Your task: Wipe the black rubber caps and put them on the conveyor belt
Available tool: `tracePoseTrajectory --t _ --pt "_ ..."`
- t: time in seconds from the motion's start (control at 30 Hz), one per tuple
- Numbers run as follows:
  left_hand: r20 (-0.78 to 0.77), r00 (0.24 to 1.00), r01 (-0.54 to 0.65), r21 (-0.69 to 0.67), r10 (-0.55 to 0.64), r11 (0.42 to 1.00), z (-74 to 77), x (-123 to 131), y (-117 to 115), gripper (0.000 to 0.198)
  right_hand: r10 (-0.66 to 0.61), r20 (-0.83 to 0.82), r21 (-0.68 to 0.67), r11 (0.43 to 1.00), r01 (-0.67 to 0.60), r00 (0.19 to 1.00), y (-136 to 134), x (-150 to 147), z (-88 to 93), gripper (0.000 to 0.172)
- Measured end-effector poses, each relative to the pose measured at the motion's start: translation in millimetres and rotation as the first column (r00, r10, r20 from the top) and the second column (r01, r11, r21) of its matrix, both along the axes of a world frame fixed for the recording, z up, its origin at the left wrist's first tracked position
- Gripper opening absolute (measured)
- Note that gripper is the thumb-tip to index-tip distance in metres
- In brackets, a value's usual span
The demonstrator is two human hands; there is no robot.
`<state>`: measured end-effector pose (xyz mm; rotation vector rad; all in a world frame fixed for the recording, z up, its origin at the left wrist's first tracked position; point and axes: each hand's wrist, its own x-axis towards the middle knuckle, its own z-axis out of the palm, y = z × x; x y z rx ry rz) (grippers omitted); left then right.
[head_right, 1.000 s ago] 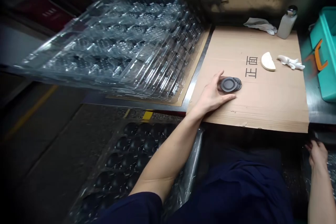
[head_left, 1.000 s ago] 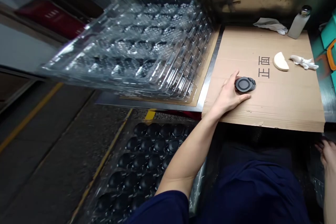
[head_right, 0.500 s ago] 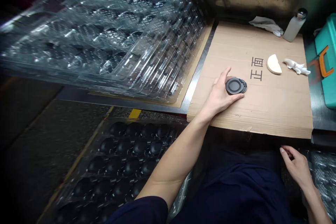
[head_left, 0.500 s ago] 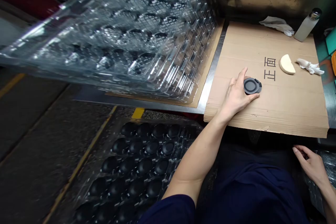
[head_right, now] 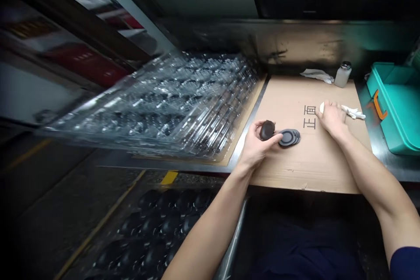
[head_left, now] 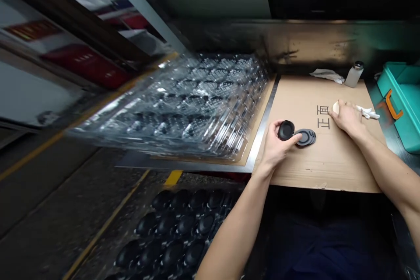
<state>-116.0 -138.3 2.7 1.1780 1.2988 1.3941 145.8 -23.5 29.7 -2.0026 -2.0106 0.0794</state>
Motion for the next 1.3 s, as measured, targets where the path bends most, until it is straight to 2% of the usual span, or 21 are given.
tracePoseTrajectory --t 0.1,0.2,0.3,0.4,0.47,0.53,0.6,0.63,0.7,0.77,0.83,0.9,1.0,1.07,1.13,1.17,1.23,1.3 --pt "0.103 0.994 -0.026 -0.083 0.035 0.996 11.3 -6.2 24.9 0.087 0.058 -0.085 -0.03 0.998 -0.06 0.995 21.4 -2.6 -11.7 0.065" --pt "0.154 0.987 0.071 -0.154 -0.047 0.985 20.4 7.8 69.3 0.091 0.084 -0.281 0.021 0.996 -0.082 0.956 22.5 6.1 -15.0 0.06" --pt "0.163 0.972 0.201 -0.188 -0.171 0.961 20.8 40.5 113.5 0.09 0.149 -0.523 0.129 0.987 -0.095 0.839 14.4 7.3 -13.0 0.065" --pt "0.088 0.964 0.264 -0.173 -0.252 0.949 13.7 69.9 136.7 0.087 0.234 -0.665 0.194 0.971 -0.139 0.709 5.5 -3.0 -12.9 0.072" --pt "0.024 0.951 0.31 -0.09 -0.309 0.946 8.3 77.4 140.2 0.084 0.256 -0.688 0.2 0.966 -0.162 0.679 2.8 -10.4 -15.1 0.071" --pt "-0.074 0.926 0.37 -0.019 -0.37 0.929 5.0 75.4 138.4 0.081 0.256 -0.684 0.184 0.967 -0.178 0.683 2.5 -14.7 -18.1 0.067" --pt "-0.143 0.9 0.415 -0.014 -0.412 0.91 5.4 69.3 134.8 0.076 0.245 -0.676 0.171 0.969 -0.175 0.695 3.2 -15.5 -20.3 0.064" --pt "-0.13 0.893 0.432 -0.027 -0.432 0.901 6.7 66.5 132.8 0.075 0.231 -0.673 0.169 0.973 -0.159 0.703 3.8 -15.1 -20.9 0.063" --pt "0.01 0.882 0.471 -0.05 -0.472 0.881 10.8 63.2 129.6 0.08 0.189 -0.67 0.17 0.98 -0.099 0.718 5.1 -13.9 -20.7 0.064" --pt "0.216 0.82 0.555 -0.072 -0.53 0.829 14.4 63.3 128.3 0.082 0.131 -0.663 0.177 0.984 -0.015 0.737 6.5 -13.2 -19.5 0.064" --pt "0.375 0.757 0.61 -0.11 -0.536 0.785 15.8 65.3 129.2 0.066 0.071 -0.645 0.173 0.983 0.054 0.761 7.2 -14.0 -18.0 0.065" --pt "0.465 0.752 0.592 -0.165 -0.467 0.789 15.3 66.6 132.2 0.047 0.038 -0.622 0.158 0.984 0.078 0.782 6.6 -16.2 -16.7 0.066" --pt "0.584 0.743 0.549 -0.25 -0.328 0.798 15.7 63.0 137.0 0.033 0.046 -0.617 0.186 0.979 0.089 0.786 3.1 -20.9 -14.9 0.066" --pt "0.673 0.685 0.577 -0.266 -0.279 0.772 18.8 57.7 138.1 0.032 0.098 -0.626 0.257 0.963 0.086 0.774 -0.2 -24.7 -13.4 0.068" --pt "0.749 0.613 0.597 -0.229 -0.253 0.769 22.7 53.5 136.9 0.031 0.169 -0.605 0.3 0.954 0.025 0.778 -3.4 -29.5 -11.2 0.071" --pt "0.777 0.578 0.602 -0.2 -0.25 0.773 24.2 52.9 135.8 0.03 0.19 -0.571 0.285 0.958 -0.024 0.798 -4.5 -32.4 -9.6 0.073" --pt "0.804 0.532 0.612 -0.148 -0.266 0.777 25.1 55.3 133.3 0.03 0.162 -0.436 0.164 0.982 -0.099 0.885 -5.5 -39.2 -5.3 0.074" --pt "0.79 0.548 0.609 -0.15 -0.276 0.779 23.2 61.5 131.6 0.036 0.07 -0.225 0.007 0.998 -0.07 0.972 -4.8 -47.0 -0.2 0.073"
